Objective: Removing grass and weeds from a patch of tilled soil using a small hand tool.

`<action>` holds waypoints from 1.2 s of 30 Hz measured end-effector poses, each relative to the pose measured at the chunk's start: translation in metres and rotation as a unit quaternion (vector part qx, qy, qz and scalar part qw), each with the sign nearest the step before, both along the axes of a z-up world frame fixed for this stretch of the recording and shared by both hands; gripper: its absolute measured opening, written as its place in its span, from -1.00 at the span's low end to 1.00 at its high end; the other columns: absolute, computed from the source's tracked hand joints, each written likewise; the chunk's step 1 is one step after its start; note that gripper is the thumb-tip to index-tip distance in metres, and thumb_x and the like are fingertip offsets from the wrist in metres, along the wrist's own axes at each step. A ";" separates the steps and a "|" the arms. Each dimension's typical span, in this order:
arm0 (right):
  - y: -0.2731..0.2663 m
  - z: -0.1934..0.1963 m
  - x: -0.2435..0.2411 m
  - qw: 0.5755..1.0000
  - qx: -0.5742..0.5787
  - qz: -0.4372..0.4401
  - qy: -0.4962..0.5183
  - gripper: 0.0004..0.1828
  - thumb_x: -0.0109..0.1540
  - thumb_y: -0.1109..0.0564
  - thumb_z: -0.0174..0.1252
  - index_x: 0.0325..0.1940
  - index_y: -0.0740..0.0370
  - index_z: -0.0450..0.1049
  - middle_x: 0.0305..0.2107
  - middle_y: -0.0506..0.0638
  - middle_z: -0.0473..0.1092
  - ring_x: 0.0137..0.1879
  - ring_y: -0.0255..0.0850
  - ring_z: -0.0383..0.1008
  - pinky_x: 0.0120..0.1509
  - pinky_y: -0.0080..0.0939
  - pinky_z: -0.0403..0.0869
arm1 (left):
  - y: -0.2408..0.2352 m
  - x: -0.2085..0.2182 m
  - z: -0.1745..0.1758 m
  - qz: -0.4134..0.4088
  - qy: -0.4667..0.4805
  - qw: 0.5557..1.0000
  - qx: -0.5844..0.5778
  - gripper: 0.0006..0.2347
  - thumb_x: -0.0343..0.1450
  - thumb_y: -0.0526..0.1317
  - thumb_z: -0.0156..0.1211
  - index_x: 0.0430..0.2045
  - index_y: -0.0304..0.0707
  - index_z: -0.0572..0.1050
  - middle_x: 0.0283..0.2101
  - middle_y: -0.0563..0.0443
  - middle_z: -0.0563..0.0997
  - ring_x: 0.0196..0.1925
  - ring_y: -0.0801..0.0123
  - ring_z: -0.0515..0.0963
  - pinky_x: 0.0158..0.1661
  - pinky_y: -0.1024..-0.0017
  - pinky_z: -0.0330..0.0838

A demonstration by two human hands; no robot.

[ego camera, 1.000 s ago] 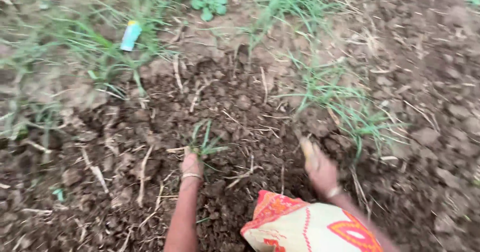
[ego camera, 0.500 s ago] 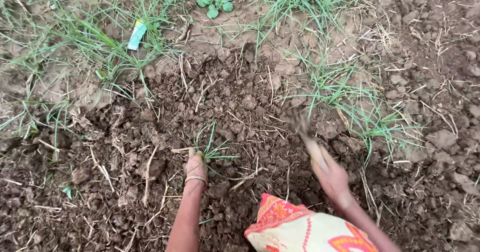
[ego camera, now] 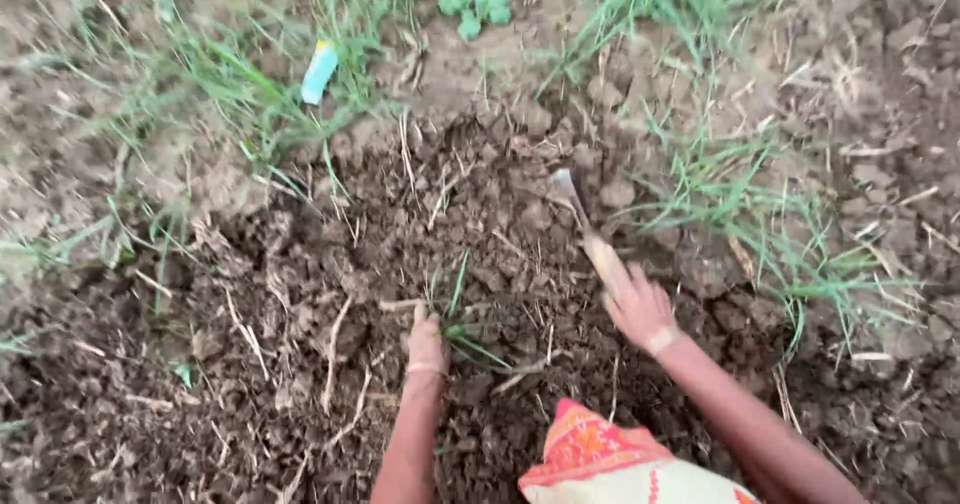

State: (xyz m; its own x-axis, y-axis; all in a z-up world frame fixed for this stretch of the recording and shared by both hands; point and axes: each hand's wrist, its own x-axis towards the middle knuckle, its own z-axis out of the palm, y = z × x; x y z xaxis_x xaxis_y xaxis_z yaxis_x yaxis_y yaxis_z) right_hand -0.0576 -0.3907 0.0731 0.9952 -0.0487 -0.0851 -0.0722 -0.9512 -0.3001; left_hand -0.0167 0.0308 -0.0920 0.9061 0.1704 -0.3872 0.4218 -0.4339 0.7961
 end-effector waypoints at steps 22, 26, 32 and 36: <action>-0.030 -0.075 0.106 0.962 0.105 -0.197 -0.158 -0.30 0.15 0.06 0.16 0.38 0.19 0.25 -0.12 0.33 0.47 -0.05 0.29 0.52 0.05 0.23 0.51 | -0.024 -0.005 0.084 0.146 0.023 0.971 -0.189 -0.88 0.48 -0.24 0.05 -0.14 0.03 0.45 -0.38 -0.11 0.34 -0.35 0.13 0.29 -0.34 0.29 0.25; -0.012 -0.030 0.053 0.987 0.058 -0.112 -0.101 -0.15 0.21 0.05 0.13 0.54 0.20 -0.03 -0.09 0.37 0.37 -0.28 0.22 0.53 -0.23 0.15 0.56 | -0.001 -0.017 0.020 -0.159 -0.117 0.918 0.345 -0.94 0.37 -0.26 0.10 -0.35 -0.11 0.46 -0.28 -0.03 0.46 -0.24 0.16 0.47 -0.21 0.21 0.36; -0.026 -0.026 -0.032 0.998 -0.031 0.052 -0.012 -0.28 0.23 -0.04 0.11 0.44 0.05 0.09 0.00 0.27 0.38 -0.46 -0.02 0.51 -0.45 -0.09 0.56 | 0.002 -0.016 0.027 -0.216 -0.120 0.913 0.325 -0.98 0.41 -0.30 0.05 -0.40 -0.18 0.43 -0.22 -0.06 0.45 -0.22 0.12 0.47 -0.20 0.21 0.40; -0.031 0.023 -0.005 0.995 -0.002 0.001 0.101 -0.16 0.25 -0.25 0.10 0.51 0.10 0.07 -0.12 0.20 0.46 -0.50 -0.01 0.50 -0.46 -0.01 0.52 | 0.003 -0.010 0.015 -0.233 -0.132 0.888 0.373 -0.88 0.26 -0.38 0.14 -0.41 -0.15 0.47 -0.26 -0.06 0.45 -0.17 0.08 0.48 -0.18 0.11 0.39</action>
